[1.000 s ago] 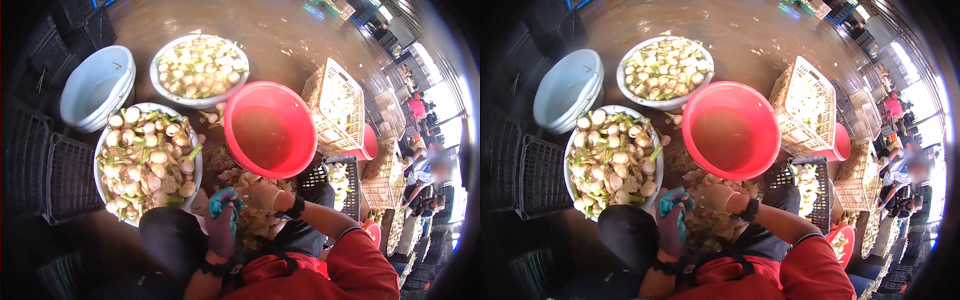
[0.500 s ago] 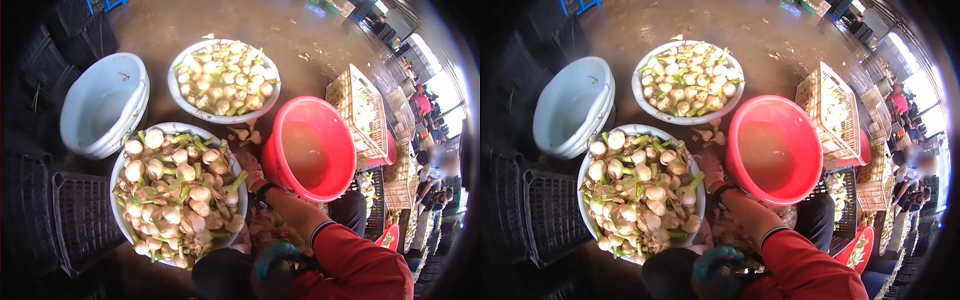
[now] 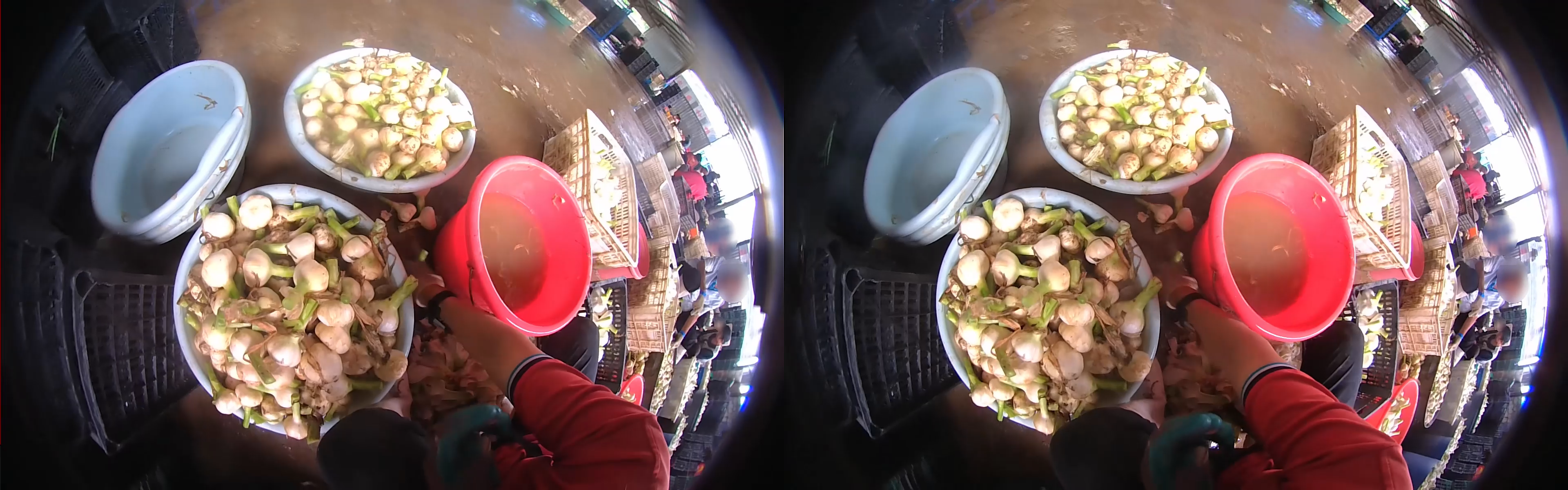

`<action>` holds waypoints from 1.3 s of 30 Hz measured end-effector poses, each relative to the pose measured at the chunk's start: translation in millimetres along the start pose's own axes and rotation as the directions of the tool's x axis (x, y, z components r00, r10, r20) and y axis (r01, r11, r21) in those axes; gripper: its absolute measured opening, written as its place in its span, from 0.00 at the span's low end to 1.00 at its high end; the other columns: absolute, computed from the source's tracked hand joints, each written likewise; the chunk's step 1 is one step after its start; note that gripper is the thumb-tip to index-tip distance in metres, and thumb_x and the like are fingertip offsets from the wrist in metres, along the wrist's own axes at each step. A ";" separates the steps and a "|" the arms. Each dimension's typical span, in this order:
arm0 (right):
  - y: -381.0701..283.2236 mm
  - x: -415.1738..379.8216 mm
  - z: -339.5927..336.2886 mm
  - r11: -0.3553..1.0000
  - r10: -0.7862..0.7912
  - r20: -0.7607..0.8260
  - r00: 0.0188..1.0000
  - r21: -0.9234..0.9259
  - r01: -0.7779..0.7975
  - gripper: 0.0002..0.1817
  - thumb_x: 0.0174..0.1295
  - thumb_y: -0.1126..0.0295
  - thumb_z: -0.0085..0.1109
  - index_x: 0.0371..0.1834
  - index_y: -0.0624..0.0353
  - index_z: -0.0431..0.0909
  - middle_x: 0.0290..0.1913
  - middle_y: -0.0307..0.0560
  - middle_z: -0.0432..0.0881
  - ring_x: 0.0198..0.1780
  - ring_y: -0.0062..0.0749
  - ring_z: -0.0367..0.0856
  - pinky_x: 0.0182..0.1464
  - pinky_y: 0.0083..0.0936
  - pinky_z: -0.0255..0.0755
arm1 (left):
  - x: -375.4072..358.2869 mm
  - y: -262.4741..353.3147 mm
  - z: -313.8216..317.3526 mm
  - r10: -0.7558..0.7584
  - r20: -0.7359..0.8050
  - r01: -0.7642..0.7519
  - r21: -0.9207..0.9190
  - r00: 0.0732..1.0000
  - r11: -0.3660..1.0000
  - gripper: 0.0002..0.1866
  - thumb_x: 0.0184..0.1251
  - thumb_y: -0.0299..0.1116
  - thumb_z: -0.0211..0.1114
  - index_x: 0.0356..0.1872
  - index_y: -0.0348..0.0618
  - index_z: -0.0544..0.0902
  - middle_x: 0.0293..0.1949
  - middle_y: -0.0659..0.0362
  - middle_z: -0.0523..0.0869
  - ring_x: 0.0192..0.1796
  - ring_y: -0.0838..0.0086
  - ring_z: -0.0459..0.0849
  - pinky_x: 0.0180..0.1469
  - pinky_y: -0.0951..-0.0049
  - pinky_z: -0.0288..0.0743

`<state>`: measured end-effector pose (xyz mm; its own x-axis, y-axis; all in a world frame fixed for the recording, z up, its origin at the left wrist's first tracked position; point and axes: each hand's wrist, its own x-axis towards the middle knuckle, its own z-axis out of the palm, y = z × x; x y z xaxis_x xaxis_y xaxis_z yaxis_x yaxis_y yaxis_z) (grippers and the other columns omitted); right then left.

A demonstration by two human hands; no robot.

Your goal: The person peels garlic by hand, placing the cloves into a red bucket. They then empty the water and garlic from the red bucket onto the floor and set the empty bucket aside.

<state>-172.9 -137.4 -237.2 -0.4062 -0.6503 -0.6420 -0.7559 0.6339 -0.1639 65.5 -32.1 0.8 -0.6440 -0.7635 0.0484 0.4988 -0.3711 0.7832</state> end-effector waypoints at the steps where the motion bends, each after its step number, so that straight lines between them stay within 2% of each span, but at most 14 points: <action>1: 10.4 5.8 14.8 1.000 -0.011 0.001 1.000 0.004 0.011 0.20 0.65 0.72 0.46 0.60 0.58 0.71 0.55 0.52 0.79 0.56 0.38 0.78 0.54 0.31 0.72 | -3.3 1.3 3.6 0.039 0.023 -0.039 0.035 0.999 0.999 0.17 0.60 0.31 0.67 0.46 0.29 0.79 0.42 0.47 0.83 0.40 0.64 0.86 0.42 0.67 0.82; 6: 32.7 -43.7 49.1 0.821 -0.243 -0.139 0.960 0.498 0.280 0.22 0.64 0.66 0.56 0.60 0.58 0.71 0.52 0.50 0.80 0.50 0.44 0.81 0.54 0.35 0.74 | 9.3 42.8 43.4 -0.365 -0.380 0.335 -0.145 0.850 0.931 0.23 0.63 0.39 0.65 0.49 0.27 0.77 0.43 0.50 0.83 0.41 0.70 0.83 0.46 0.70 0.79; 7: 12.4 -92.1 0.1 0.913 -0.225 0.048 0.973 0.360 0.193 0.27 0.60 0.66 0.62 0.62 0.59 0.68 0.54 0.48 0.79 0.49 0.38 0.81 0.54 0.32 0.76 | 10.6 41.5 44.7 -0.401 -0.380 0.346 -0.209 0.833 0.915 0.19 0.65 0.32 0.61 0.51 0.28 0.75 0.44 0.50 0.82 0.42 0.71 0.82 0.49 0.71 0.77; 11: 14.7 -174.6 -47.8 0.447 -0.351 0.290 0.890 0.887 -0.113 0.23 0.57 0.70 0.65 0.56 0.62 0.74 0.44 0.42 0.80 0.42 0.25 0.82 0.40 0.19 0.81 | 10.1 32.7 41.9 -0.277 -0.382 0.259 -0.100 0.882 0.961 0.18 0.63 0.19 0.54 0.55 0.36 0.75 0.45 0.57 0.82 0.33 0.85 0.73 0.31 0.85 0.68; 15: 22.3 -247.1 -91.1 0.466 -0.402 0.062 0.914 0.873 0.145 0.23 0.59 0.75 0.62 0.58 0.62 0.71 0.47 0.44 0.78 0.46 0.25 0.80 0.43 0.19 0.80 | 8.6 24.7 37.9 -0.186 -0.418 0.176 -0.062 0.889 0.982 0.25 0.60 0.16 0.53 0.61 0.37 0.71 0.51 0.56 0.78 0.35 0.85 0.73 0.31 0.84 0.70; 18: 35.2 -287.9 -108.8 0.083 -0.417 0.100 0.904 0.994 -0.072 0.30 0.59 0.78 0.60 0.66 0.60 0.65 0.54 0.43 0.75 0.51 0.30 0.79 0.52 0.26 0.79 | 12.0 27.3 48.2 -0.286 -0.433 0.337 0.045 0.855 0.940 0.30 0.59 0.15 0.52 0.66 0.39 0.66 0.55 0.55 0.74 0.34 0.84 0.73 0.30 0.84 0.70; 20: 45.4 -296.6 -103.8 0.323 -0.557 -0.248 0.792 0.815 0.482 0.30 0.61 0.78 0.58 0.68 0.60 0.63 0.56 0.41 0.73 0.53 0.29 0.78 0.52 0.25 0.78 | 4.7 4.5 41.7 -0.303 -0.295 0.319 0.007 0.906 0.948 0.31 0.59 0.16 0.55 0.67 0.40 0.65 0.59 0.54 0.71 0.37 0.82 0.74 0.35 0.81 0.73; 21: 45.1 -306.8 -101.6 -0.053 -0.513 -0.115 0.851 0.993 0.102 0.30 0.62 0.77 0.56 0.69 0.60 0.62 0.58 0.43 0.72 0.51 0.26 0.78 0.48 0.23 0.78 | 5.1 -0.6 46.6 -0.301 -0.231 0.326 0.079 0.925 0.942 0.31 0.59 0.17 0.54 0.67 0.39 0.66 0.57 0.55 0.74 0.46 0.78 0.75 0.48 0.79 0.71; 22: 45.9 -314.8 -103.5 -0.061 -0.513 -0.121 0.850 0.993 0.105 0.30 0.62 0.77 0.56 0.69 0.60 0.62 0.58 0.43 0.72 0.51 0.26 0.78 0.48 0.23 0.78 | 5.5 -3.1 51.8 -0.302 -0.167 0.328 0.152 0.938 0.933 0.30 0.59 0.18 0.53 0.67 0.37 0.66 0.54 0.56 0.76 0.55 0.75 0.76 0.60 0.76 0.69; 28: 54.8 -342.3 -97.1 0.214 -0.407 -0.193 0.893 0.930 0.298 0.29 0.62 0.72 0.57 0.68 0.61 0.63 0.52 0.46 0.77 0.51 0.27 0.78 0.52 0.26 0.73 | 8.7 -11.5 69.9 -0.306 -0.116 0.317 0.098 0.945 0.943 0.29 0.60 0.19 0.55 0.66 0.39 0.67 0.54 0.56 0.78 0.53 0.75 0.77 0.54 0.77 0.72; 30: 60.5 -343.6 -85.6 0.480 -0.345 -0.397 0.850 0.704 0.523 0.26 0.62 0.72 0.58 0.64 0.62 0.67 0.49 0.52 0.80 0.49 0.33 0.81 0.50 0.28 0.74 | 6.2 -16.9 67.7 -0.320 -0.125 0.333 0.096 0.939 0.938 0.28 0.59 0.19 0.57 0.64 0.39 0.68 0.54 0.56 0.78 0.53 0.75 0.77 0.54 0.77 0.73; 35: 69.2 -341.9 -81.1 0.602 -0.254 -0.651 0.715 0.473 0.644 0.15 0.57 0.71 0.62 0.47 0.59 0.76 0.36 0.51 0.80 0.41 0.44 0.81 0.44 0.33 0.74 | 2.8 -34.6 61.6 -0.299 -0.147 0.323 0.177 0.943 0.930 0.26 0.58 0.18 0.61 0.60 0.40 0.70 0.54 0.56 0.75 0.54 0.73 0.76 0.56 0.73 0.73; 37: 67.4 -343.9 -81.2 0.684 -0.257 -0.713 0.652 0.343 0.644 0.11 0.55 0.71 0.63 0.40 0.58 0.78 0.33 0.49 0.79 0.38 0.46 0.80 0.41 0.35 0.74 | 4.2 -44.3 59.8 0.018 -0.011 -0.008 0.592 1.000 0.806 0.26 0.57 0.19 0.64 0.58 0.41 0.72 0.53 0.57 0.73 0.53 0.72 0.76 0.54 0.72 0.73; 39: 60.0 -345.0 -76.5 0.815 -0.212 -0.786 0.580 0.185 0.549 0.06 0.54 0.70 0.61 0.33 0.56 0.76 0.31 0.50 0.77 0.35 0.49 0.79 0.36 0.41 0.74 | 2.6 -39.8 61.4 0.042 0.021 -0.045 0.691 0.999 0.722 0.27 0.54 0.17 0.64 0.58 0.40 0.72 0.52 0.55 0.72 0.53 0.69 0.76 0.55 0.70 0.72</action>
<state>-117.4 93.0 31.7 -0.4793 -0.8410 0.2511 -0.7439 0.2375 -0.6246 8.3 13.2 7.8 -0.6349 -0.7668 0.0944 -0.0114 0.1315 0.9912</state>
